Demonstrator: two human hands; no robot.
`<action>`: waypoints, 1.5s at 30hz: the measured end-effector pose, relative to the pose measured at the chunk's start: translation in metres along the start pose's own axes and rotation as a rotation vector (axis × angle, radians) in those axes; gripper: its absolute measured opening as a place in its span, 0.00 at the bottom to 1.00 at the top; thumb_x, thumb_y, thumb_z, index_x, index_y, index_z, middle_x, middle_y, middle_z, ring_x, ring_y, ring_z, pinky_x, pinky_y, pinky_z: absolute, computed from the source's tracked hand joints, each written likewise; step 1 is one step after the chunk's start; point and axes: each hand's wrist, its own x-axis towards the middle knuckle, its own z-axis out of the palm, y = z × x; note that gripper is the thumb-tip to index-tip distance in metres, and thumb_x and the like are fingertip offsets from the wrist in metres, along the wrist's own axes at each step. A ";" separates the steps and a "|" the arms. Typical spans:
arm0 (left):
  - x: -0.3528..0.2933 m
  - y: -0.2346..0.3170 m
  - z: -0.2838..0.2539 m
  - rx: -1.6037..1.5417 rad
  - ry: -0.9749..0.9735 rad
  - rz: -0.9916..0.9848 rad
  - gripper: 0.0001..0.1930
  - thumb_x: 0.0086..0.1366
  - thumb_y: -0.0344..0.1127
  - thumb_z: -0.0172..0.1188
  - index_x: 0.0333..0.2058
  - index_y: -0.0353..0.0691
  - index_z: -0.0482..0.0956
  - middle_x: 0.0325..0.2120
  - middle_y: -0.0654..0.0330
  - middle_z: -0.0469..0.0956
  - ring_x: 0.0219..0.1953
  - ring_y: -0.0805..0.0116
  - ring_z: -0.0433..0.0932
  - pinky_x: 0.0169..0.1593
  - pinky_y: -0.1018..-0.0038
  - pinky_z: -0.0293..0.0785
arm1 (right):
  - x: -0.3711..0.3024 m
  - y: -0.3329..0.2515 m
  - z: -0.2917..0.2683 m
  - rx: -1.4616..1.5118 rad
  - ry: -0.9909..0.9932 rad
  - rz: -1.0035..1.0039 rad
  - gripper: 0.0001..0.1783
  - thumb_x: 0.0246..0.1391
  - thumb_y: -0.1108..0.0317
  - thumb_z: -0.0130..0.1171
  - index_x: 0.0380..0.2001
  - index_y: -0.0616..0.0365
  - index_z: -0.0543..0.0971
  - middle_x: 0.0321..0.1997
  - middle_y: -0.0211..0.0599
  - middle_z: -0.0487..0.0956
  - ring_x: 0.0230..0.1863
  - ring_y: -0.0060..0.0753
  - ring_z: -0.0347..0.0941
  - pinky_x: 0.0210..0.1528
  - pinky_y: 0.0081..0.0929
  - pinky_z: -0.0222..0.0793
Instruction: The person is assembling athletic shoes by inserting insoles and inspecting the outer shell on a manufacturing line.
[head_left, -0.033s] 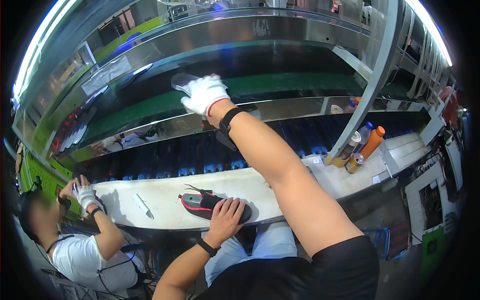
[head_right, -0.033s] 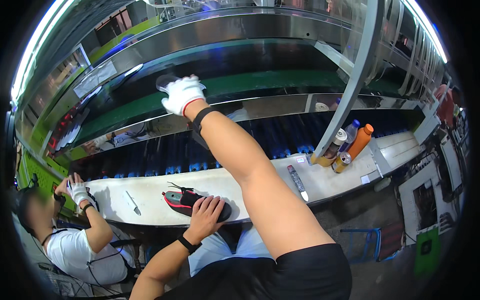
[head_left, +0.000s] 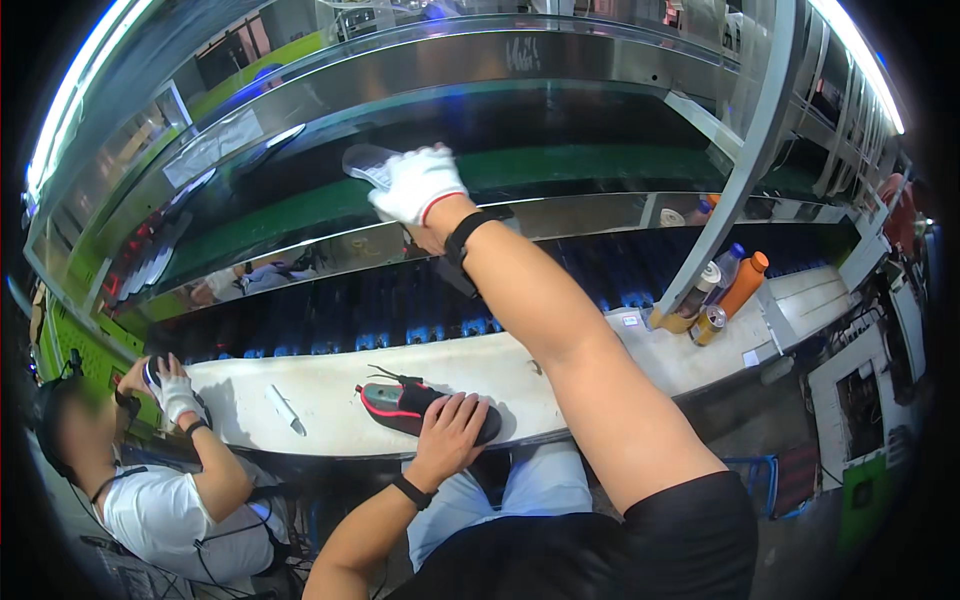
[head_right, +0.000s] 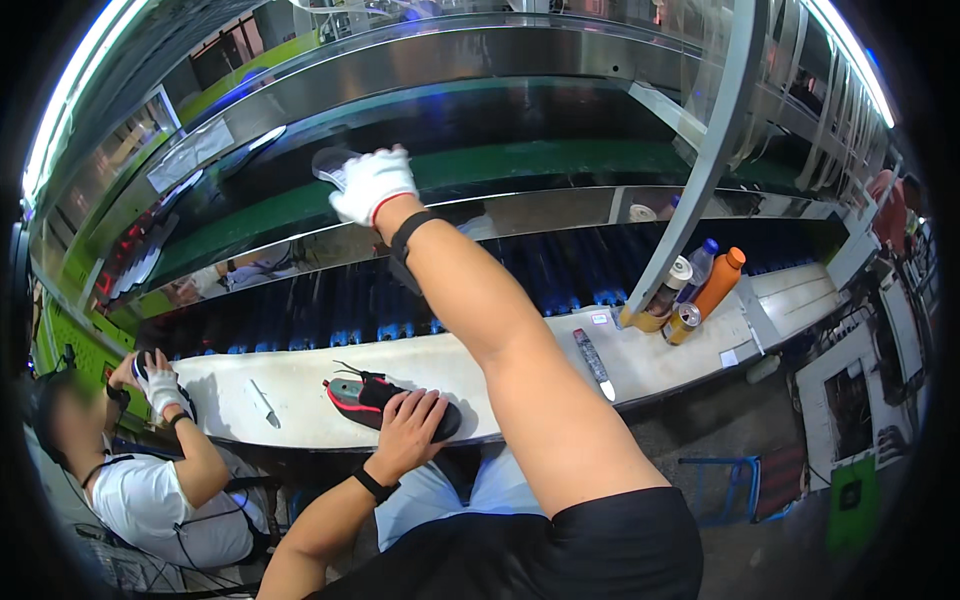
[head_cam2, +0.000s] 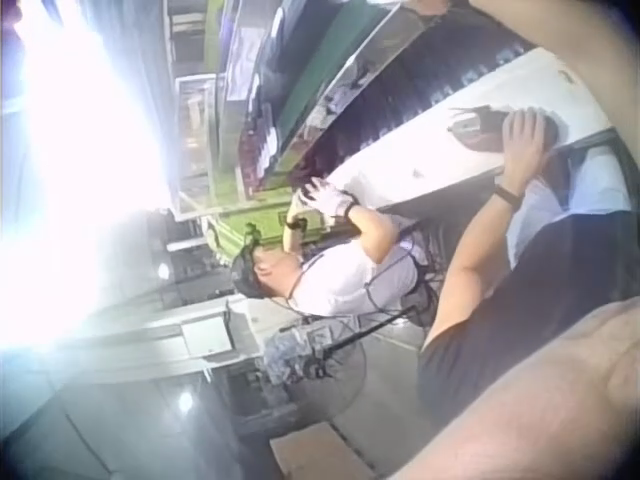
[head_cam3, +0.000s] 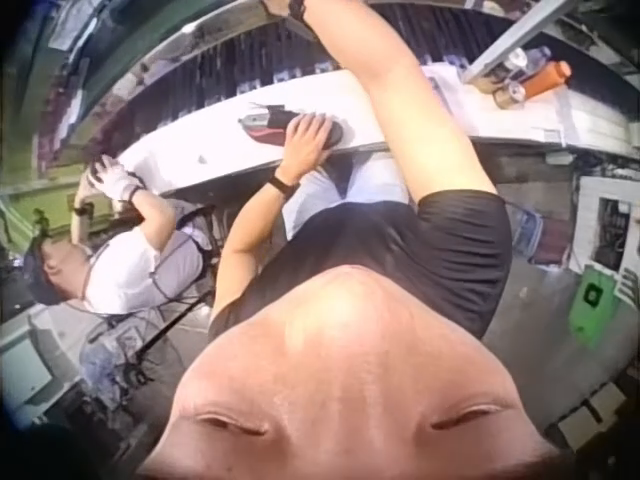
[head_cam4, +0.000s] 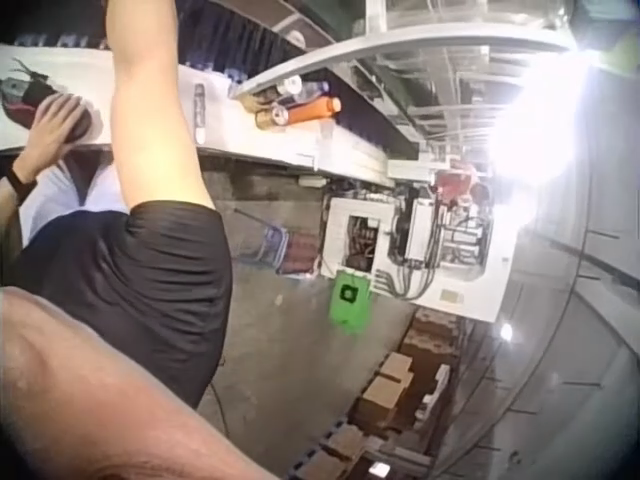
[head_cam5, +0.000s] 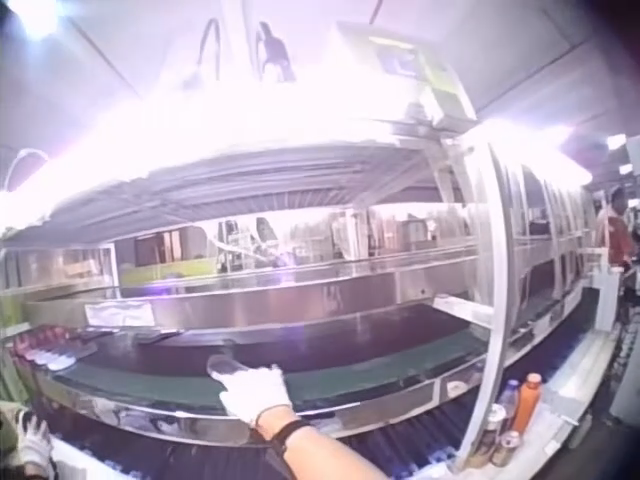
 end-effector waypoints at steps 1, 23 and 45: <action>0.004 -0.004 -0.008 -0.030 0.002 0.036 0.43 0.51 0.47 0.80 0.67 0.43 0.77 0.64 0.57 0.79 0.70 0.55 0.73 0.75 0.51 0.62 | -0.007 0.006 -0.008 0.013 0.010 0.047 0.35 0.59 0.39 0.58 0.60 0.50 0.87 0.63 0.48 0.87 0.68 0.50 0.81 0.77 0.60 0.61; 0.010 0.007 -0.108 -0.507 0.544 0.069 0.31 0.53 0.28 0.77 0.59 0.50 0.89 0.53 0.60 0.87 0.43 0.58 0.79 0.50 0.61 0.76 | -0.282 0.072 -0.048 0.464 0.768 -0.609 0.20 0.53 0.74 0.77 0.45 0.52 0.77 0.45 0.38 0.84 0.49 0.47 0.83 0.58 0.52 0.81; -0.022 0.028 -0.108 -0.842 0.468 -0.150 0.20 0.64 0.41 0.82 0.36 0.33 0.80 0.57 0.37 0.85 0.27 0.63 0.85 0.32 0.73 0.82 | -0.413 -0.029 0.046 1.059 0.359 -0.057 0.21 0.59 0.59 0.82 0.40 0.57 0.79 0.69 0.70 0.80 0.51 0.52 0.91 0.47 0.33 0.85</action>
